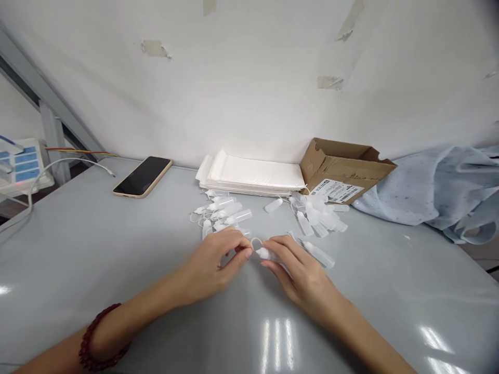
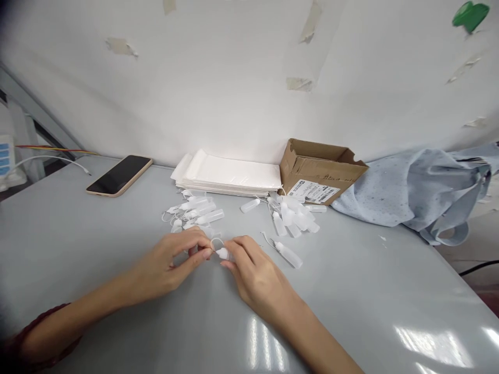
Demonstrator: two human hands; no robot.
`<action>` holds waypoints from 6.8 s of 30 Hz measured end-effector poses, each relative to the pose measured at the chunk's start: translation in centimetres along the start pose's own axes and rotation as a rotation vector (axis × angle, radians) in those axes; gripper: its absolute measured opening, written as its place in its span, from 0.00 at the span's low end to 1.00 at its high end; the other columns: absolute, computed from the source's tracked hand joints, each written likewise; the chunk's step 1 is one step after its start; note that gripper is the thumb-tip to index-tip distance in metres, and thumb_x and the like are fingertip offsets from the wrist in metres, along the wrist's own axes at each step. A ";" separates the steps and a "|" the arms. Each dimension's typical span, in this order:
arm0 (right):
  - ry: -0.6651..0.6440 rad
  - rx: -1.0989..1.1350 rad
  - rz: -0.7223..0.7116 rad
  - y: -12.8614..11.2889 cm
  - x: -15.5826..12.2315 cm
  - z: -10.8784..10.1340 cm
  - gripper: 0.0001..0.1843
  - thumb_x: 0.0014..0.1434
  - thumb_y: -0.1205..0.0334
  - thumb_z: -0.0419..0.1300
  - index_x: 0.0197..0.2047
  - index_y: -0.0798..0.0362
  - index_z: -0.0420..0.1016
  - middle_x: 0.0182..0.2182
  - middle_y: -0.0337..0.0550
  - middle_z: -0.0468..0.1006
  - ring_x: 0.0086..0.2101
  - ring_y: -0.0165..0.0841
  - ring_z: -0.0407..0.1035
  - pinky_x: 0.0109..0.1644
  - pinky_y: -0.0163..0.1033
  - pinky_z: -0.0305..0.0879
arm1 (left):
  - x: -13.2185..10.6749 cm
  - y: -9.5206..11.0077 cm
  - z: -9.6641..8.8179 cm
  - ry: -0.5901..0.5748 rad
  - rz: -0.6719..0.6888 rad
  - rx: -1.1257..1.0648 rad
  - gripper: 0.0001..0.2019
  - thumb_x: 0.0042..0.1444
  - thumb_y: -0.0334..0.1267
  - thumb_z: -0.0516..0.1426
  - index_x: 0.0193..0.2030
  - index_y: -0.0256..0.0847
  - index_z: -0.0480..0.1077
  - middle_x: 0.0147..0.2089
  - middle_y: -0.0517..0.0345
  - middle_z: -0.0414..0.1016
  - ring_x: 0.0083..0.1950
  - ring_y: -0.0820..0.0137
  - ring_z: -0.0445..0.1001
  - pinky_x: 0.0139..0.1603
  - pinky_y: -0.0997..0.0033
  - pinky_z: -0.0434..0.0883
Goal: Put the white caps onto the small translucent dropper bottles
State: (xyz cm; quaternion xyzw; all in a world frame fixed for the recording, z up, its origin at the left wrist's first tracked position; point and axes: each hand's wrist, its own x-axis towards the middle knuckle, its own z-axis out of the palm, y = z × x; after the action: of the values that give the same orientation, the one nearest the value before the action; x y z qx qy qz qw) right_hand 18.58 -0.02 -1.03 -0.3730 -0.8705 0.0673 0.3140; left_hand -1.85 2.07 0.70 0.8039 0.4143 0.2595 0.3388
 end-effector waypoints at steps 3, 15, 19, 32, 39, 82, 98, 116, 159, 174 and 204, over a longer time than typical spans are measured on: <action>-0.022 -0.081 0.067 0.8 0.1 -0.9 0.18 0.64 0.59 0.54 0.55 0.55 0.62 0.43 0.53 0.72 0.42 0.38 0.71 0.42 0.42 0.72 | 0.5 -0.7 -1.7 0.125 -0.039 0.021 0.11 0.61 0.39 0.49 0.31 0.40 0.69 0.31 0.60 0.71 0.34 0.71 0.67 0.36 0.73 0.64; -0.062 -0.293 0.296 4.9 -0.4 -2.0 0.15 0.64 0.60 0.51 0.53 0.54 0.64 0.42 0.53 0.71 0.39 0.40 0.71 0.37 0.44 0.70 | 2.2 -6.7 -4.8 0.438 -0.219 0.433 0.13 0.59 0.41 0.49 0.37 0.41 0.74 0.40 0.54 0.78 0.48 0.58 0.67 0.35 0.69 0.64; -0.129 -0.348 0.226 5.5 0.7 -1.2 0.14 0.64 0.64 0.50 0.53 0.57 0.65 0.43 0.55 0.71 0.42 0.42 0.69 0.39 0.45 0.69 | 2.0 -6.2 -4.7 0.496 -0.200 0.458 0.13 0.59 0.39 0.49 0.39 0.40 0.74 0.40 0.53 0.78 0.47 0.59 0.68 0.35 0.68 0.65; -0.396 -0.693 -0.114 7.8 6.8 1.0 0.18 0.52 0.85 0.50 0.38 0.58 0.73 0.33 0.51 0.75 0.37 0.42 0.65 0.35 0.41 0.58 | 1.5 -4.3 -3.1 0.509 -0.071 0.352 0.09 0.59 0.35 0.51 0.39 0.39 0.73 0.36 0.53 0.77 0.45 0.62 0.68 0.25 0.75 0.64; 0.052 -0.136 0.017 6.6 3.8 -0.8 0.11 0.61 0.72 0.53 0.46 0.52 0.69 0.43 0.49 0.73 0.43 0.37 0.68 0.44 0.42 0.66 | 1.2 -3.4 -2.1 0.535 0.045 0.331 0.08 0.59 0.33 0.52 0.40 0.38 0.72 0.35 0.53 0.76 0.42 0.64 0.68 0.23 0.76 0.64; 0.179 0.605 0.354 1.1 0.4 -1.3 0.06 0.57 0.69 0.61 0.35 0.47 0.71 0.40 0.42 0.72 0.39 0.34 0.69 0.39 0.40 0.66 | 0.1 -0.2 -0.8 0.155 0.012 -0.026 0.10 0.63 0.37 0.50 0.37 0.43 0.72 0.34 0.60 0.73 0.38 0.69 0.68 0.38 0.71 0.66; 0.197 0.402 0.233 0.9 0.4 -1.6 0.08 0.57 0.72 0.61 0.35 0.48 0.73 0.37 0.43 0.78 0.39 0.35 0.73 0.37 0.40 0.70 | 0.1 -0.5 -0.6 0.161 0.133 0.005 0.09 0.63 0.32 0.50 0.37 0.40 0.71 0.32 0.58 0.73 0.39 0.69 0.66 0.41 0.69 0.66; 0.257 0.272 0.095 -0.3 0.3 -0.8 0.13 0.56 0.79 0.56 0.35 0.51 0.73 0.39 0.47 0.81 0.37 0.37 0.76 0.40 0.43 0.73 | 0.1 -0.5 0.5 0.232 0.248 0.041 0.09 0.61 0.27 0.49 0.36 0.38 0.70 0.30 0.57 0.72 0.36 0.69 0.65 0.39 0.69 0.66; 0.280 0.156 0.030 -0.2 0.3 -0.5 0.17 0.58 0.75 0.56 0.49 0.51 0.71 0.39 0.46 0.81 0.40 0.35 0.76 0.42 0.40 0.75 | 0.1 0.2 -0.8 0.161 -0.018 -0.099 0.08 0.60 0.36 0.52 0.35 0.42 0.72 0.33 0.60 0.72 0.38 0.70 0.68 0.37 0.72 0.66; 0.261 0.110 -0.045 0.0 -0.1 0.1 0.23 0.56 0.81 0.55 0.53 0.57 0.69 0.40 0.52 0.78 0.41 0.36 0.73 0.42 0.39 0.73 | 0.0 0.1 -0.4 0.124 -0.058 -0.134 0.08 0.59 0.35 0.51 0.31 0.41 0.70 0.30 0.60 0.69 0.37 0.70 0.67 0.33 0.74 0.65; 0.290 0.086 -0.041 0.0 0.1 0.5 0.22 0.59 0.79 0.52 0.54 0.52 0.68 0.41 0.51 0.75 0.41 0.36 0.73 0.41 0.42 0.75 | 0.5 -0.2 -1.7 0.061 -0.148 -0.192 0.13 0.61 0.44 0.51 0.32 0.42 0.73 0.32 0.59 0.73 0.35 0.70 0.68 0.37 0.70 0.65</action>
State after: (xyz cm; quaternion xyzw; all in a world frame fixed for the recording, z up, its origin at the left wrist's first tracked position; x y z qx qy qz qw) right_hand 18.28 0.09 -1.36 -0.3470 -0.8197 0.0434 0.4536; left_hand -2.83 3.17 1.72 0.7267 0.4557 0.2967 0.4198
